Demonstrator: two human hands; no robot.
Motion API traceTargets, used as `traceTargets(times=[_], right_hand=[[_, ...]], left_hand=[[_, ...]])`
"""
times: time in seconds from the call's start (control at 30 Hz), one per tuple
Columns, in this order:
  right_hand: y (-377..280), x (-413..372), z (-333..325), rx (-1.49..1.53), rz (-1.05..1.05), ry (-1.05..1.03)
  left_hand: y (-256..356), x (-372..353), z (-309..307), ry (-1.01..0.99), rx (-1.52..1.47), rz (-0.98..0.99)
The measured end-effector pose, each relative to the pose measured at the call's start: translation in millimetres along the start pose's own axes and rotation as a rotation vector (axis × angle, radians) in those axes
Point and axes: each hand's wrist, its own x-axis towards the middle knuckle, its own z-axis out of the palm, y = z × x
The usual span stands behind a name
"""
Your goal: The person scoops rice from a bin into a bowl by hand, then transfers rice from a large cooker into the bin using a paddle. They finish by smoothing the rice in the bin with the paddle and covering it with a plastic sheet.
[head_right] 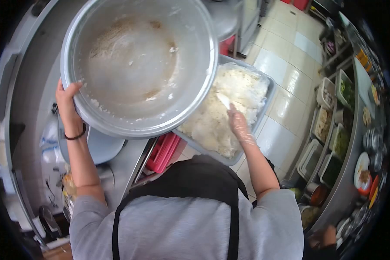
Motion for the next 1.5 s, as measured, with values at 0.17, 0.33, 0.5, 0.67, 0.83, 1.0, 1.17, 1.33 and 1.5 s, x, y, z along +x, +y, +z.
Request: traceTargets(times=[0.17, 0.33, 0.5, 0.67, 0.83, 1.0, 1.17, 1.33, 1.5], right_hand=[[-16, 7, -15, 0.020, 0.198, 0.035], [29, 30, 9, -0.260, -0.018, -0.188], [29, 41, 26, -0.290, -0.054, -0.228], [14, 39, 28, -0.238, 0.026, -0.227], [26, 23, 31, -0.340, -0.018, -0.206], [32, 6, 25, -0.360, 0.146, -0.352], [49, -4, 21, -0.386, 0.026, -0.188], [10, -6, -3, -0.114, 0.192, 0.105], [28, -19, -7, -0.260, 0.221, 0.141]], left_hand=[[26, -13, -54, 0.079, -0.418, -0.072], [40, -28, -118, 0.184, -0.660, -0.169], [35, -50, -171, 0.296, -0.870, -0.262], [5, -64, -224, 0.430, -0.898, -0.172], [-34, -71, -295, 0.644, -0.827, -0.080], [-50, -72, -326, 0.772, -0.823, -0.027], [-47, -76, -311, 0.814, -0.763, -0.014], [-85, -78, -329, 0.830, -0.613, -0.136], [-140, -77, -357, 0.817, -0.568, -0.283]])
